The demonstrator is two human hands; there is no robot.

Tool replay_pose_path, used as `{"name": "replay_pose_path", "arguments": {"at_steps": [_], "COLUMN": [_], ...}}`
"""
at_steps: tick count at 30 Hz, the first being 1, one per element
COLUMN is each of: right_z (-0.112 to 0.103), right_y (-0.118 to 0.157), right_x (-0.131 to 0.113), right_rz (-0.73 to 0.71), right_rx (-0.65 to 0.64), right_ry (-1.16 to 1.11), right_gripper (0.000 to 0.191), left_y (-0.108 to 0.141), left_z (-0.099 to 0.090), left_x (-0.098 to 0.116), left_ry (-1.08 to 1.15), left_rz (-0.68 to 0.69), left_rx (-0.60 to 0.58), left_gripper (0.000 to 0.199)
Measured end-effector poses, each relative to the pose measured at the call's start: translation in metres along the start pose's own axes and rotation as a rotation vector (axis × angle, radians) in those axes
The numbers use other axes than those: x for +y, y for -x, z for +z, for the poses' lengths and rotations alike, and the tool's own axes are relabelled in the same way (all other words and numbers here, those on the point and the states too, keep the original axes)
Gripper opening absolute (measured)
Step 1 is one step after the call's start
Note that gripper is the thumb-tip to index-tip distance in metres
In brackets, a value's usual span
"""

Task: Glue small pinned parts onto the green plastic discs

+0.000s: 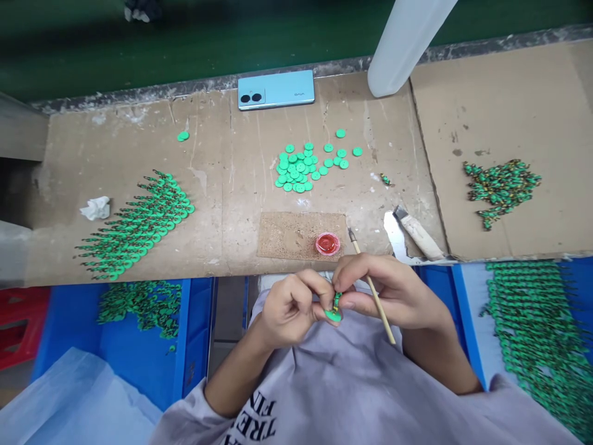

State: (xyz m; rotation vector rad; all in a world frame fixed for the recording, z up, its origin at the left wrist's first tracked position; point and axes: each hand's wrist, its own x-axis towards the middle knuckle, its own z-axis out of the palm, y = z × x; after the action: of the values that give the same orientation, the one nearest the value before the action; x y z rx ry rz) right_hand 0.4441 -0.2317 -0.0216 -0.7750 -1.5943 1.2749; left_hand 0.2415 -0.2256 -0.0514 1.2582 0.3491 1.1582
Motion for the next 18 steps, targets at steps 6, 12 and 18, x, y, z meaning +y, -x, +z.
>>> {"name": "replay_pose_path", "arguments": {"at_steps": [6,12,18], "right_z": [-0.001,-0.002,0.001], "right_y": [0.004,0.001,0.004], "right_x": [0.005,0.002,0.001], "right_rz": [0.015,0.003,0.032], "right_rx": [0.023,-0.002,0.018], "right_ry": [-0.01,-0.051,-0.037], "right_gripper": [0.015,0.013,0.014], "left_y": [-0.005,-0.004,0.005], "left_z": [-0.001,-0.002,-0.002], "left_x": [0.002,0.002,-0.006], "left_ry": [-0.031,-0.152,-0.068], "left_rz": [-0.038,0.015,0.069], "left_rx": [-0.035,-0.043,-0.026], "left_gripper": [0.036,0.025,0.033]}}
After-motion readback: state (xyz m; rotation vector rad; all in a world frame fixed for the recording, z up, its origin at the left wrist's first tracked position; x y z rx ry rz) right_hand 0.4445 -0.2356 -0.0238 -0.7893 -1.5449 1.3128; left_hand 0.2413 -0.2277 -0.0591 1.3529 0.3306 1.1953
